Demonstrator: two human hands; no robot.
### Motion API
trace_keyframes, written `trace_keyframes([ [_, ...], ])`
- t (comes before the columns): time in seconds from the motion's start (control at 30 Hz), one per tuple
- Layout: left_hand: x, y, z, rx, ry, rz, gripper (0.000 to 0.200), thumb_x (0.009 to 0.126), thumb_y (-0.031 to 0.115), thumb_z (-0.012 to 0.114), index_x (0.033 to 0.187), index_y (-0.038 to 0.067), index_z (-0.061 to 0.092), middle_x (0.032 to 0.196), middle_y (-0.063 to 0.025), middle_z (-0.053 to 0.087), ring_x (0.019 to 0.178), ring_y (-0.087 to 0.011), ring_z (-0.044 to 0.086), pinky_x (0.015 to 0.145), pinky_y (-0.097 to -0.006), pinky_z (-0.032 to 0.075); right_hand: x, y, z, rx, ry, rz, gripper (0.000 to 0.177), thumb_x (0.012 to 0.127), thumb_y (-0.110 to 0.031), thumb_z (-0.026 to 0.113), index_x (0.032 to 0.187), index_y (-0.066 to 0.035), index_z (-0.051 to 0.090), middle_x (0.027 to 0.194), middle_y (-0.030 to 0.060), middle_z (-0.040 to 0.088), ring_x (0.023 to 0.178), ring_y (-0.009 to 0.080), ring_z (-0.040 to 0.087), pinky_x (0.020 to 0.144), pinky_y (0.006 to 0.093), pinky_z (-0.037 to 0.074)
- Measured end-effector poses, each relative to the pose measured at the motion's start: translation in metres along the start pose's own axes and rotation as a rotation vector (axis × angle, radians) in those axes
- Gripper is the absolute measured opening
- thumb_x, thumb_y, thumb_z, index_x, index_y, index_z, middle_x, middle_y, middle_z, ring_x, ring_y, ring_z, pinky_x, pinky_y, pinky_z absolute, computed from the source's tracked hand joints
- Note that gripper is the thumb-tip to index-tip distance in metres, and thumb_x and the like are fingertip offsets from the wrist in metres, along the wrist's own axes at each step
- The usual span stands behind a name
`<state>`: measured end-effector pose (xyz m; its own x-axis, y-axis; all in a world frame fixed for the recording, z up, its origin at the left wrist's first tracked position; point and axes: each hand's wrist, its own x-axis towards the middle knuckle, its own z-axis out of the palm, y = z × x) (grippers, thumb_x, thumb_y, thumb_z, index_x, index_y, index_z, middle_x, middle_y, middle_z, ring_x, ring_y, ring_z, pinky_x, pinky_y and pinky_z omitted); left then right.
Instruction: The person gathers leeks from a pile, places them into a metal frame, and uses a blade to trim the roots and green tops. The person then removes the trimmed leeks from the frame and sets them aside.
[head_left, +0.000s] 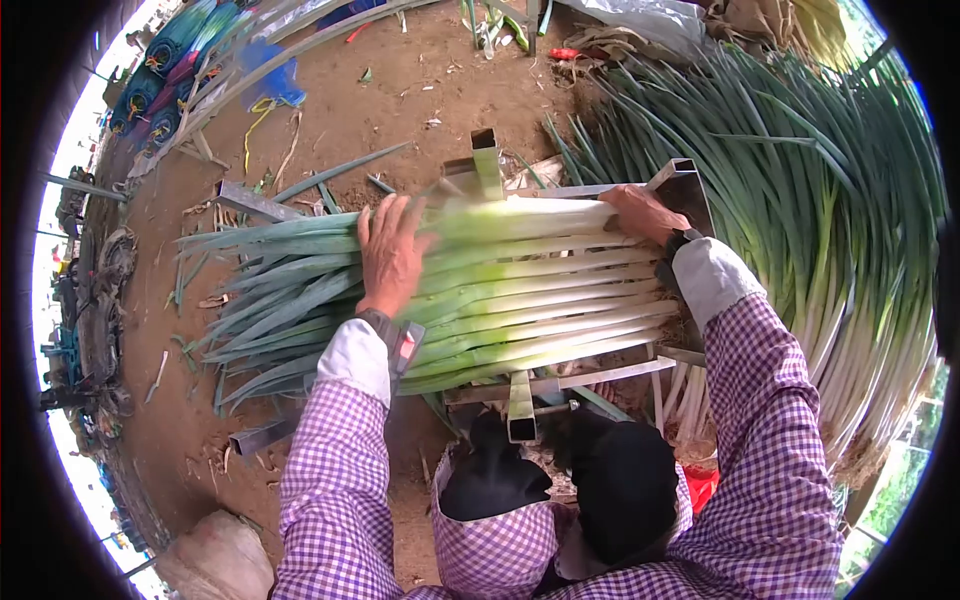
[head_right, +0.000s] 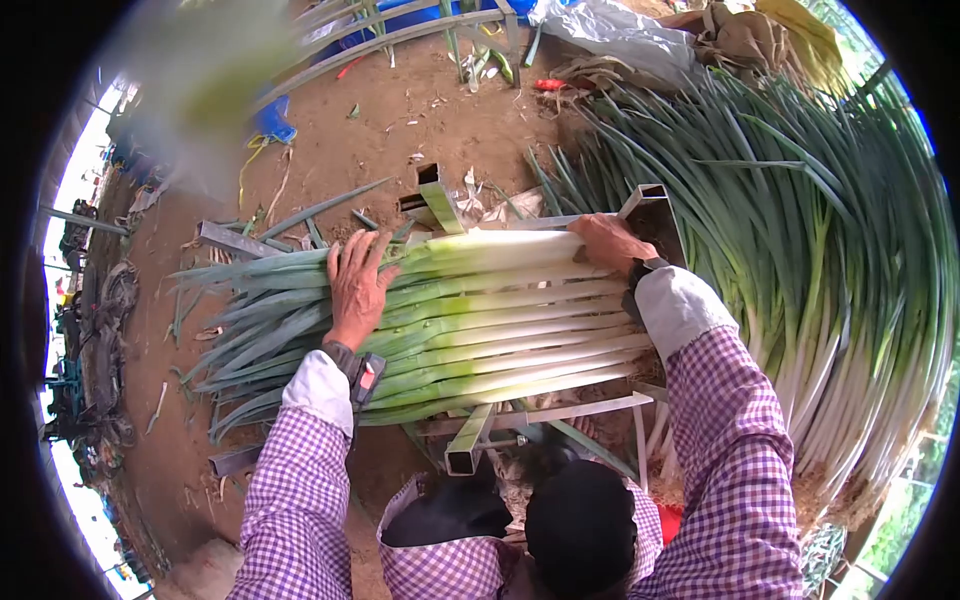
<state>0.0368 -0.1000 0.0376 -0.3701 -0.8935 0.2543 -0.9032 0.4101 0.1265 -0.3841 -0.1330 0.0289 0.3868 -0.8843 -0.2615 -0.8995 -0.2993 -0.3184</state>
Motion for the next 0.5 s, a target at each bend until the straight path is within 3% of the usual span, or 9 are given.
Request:
trace_keyframes([
  [0.2,0.002,-0.005,-0.011,-0.045,-0.050,-0.016,0.058,0.095,0.033,0.068,0.147,0.012,0.054,0.145,-0.0122,0.052,0.143,-0.0316,0.040,0.121,-0.0534,0.021,-0.013,-0.005,-0.014,0.188,0.094,-0.080,0.033,0.079,-0.012,0.078,0.110,-0.004,0.073,0.097,0.0204,0.075,0.097,0.0401,0.072,0.087,0.0478,0.057],
  [0.37,0.013,-0.003,-0.035,-0.159,-0.061,0.017,0.058,0.083,0.025,0.080,0.135,0.008,0.060,0.132,-0.0129,0.058,0.132,-0.0326,0.049,0.116,-0.0522,0.026,-0.020,-0.006,-0.007,0.141,0.455,-0.202,0.030,0.079,-0.014,0.078,0.108,-0.005,0.073,0.100,0.0174,0.073,0.096,0.0393,0.070,0.085,0.0453,0.056],
  [0.5,0.019,0.002,-0.053,-0.126,0.031,0.083,0.053,0.072,0.018,0.085,0.119,0.008,0.063,0.116,-0.0109,0.060,0.116,-0.0330,0.055,0.109,-0.0495,0.033,-0.032,-0.019,-0.015,0.173,0.505,-0.143,0.030,0.079,-0.016,0.079,0.106,-0.005,0.073,0.101,0.0163,0.073,0.097,0.0382,0.069,0.085,0.0443,0.055],
])
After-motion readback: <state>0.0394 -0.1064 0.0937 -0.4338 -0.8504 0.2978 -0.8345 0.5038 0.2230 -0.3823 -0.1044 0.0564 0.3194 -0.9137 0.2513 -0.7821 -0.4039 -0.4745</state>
